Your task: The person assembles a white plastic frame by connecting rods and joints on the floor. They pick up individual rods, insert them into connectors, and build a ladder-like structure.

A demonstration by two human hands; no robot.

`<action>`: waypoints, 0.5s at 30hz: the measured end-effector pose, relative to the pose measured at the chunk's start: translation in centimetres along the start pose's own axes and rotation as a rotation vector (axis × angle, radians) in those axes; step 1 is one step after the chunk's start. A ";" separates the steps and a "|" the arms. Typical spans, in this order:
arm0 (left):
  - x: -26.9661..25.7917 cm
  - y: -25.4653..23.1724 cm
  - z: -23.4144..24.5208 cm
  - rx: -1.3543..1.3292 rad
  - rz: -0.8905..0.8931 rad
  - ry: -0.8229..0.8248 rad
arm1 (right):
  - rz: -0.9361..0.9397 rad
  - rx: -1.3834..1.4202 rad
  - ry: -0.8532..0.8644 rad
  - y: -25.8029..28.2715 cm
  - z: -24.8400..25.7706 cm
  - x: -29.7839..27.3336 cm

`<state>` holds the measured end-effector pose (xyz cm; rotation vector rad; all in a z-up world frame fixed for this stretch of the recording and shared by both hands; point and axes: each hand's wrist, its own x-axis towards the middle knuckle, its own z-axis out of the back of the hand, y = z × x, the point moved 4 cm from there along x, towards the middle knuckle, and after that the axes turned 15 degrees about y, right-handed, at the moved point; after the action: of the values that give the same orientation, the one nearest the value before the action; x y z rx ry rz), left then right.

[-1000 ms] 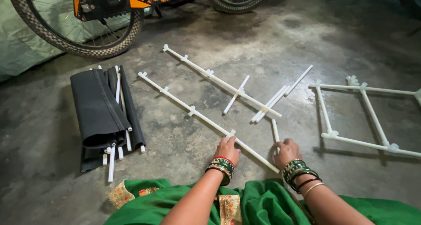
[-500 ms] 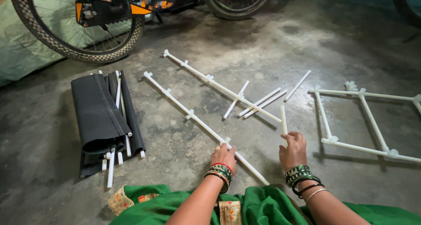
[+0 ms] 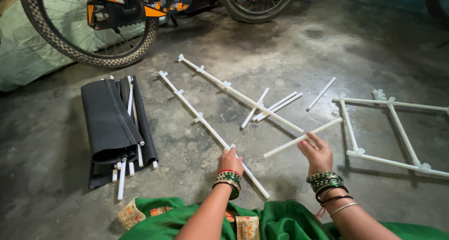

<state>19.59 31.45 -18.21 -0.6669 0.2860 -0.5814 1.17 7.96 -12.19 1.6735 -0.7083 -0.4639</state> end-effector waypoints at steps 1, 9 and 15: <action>0.6 -0.3 -0.3 -0.032 -0.061 -0.007 | -0.027 0.054 0.025 -0.3 -0.1 0.2; 1.8 -3.2 -3.4 -0.901 0.050 0.436 | -0.074 0.084 0.235 -1.2 -3.8 -0.2; 1.8 -1.1 -2.3 -0.453 -0.011 0.178 | -0.173 -0.101 0.376 -3.5 -3.2 1.2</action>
<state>19.60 28.57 -19.33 -1.0553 0.5911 -0.5929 4.81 9.92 -14.83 1.6711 -0.2619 -0.2880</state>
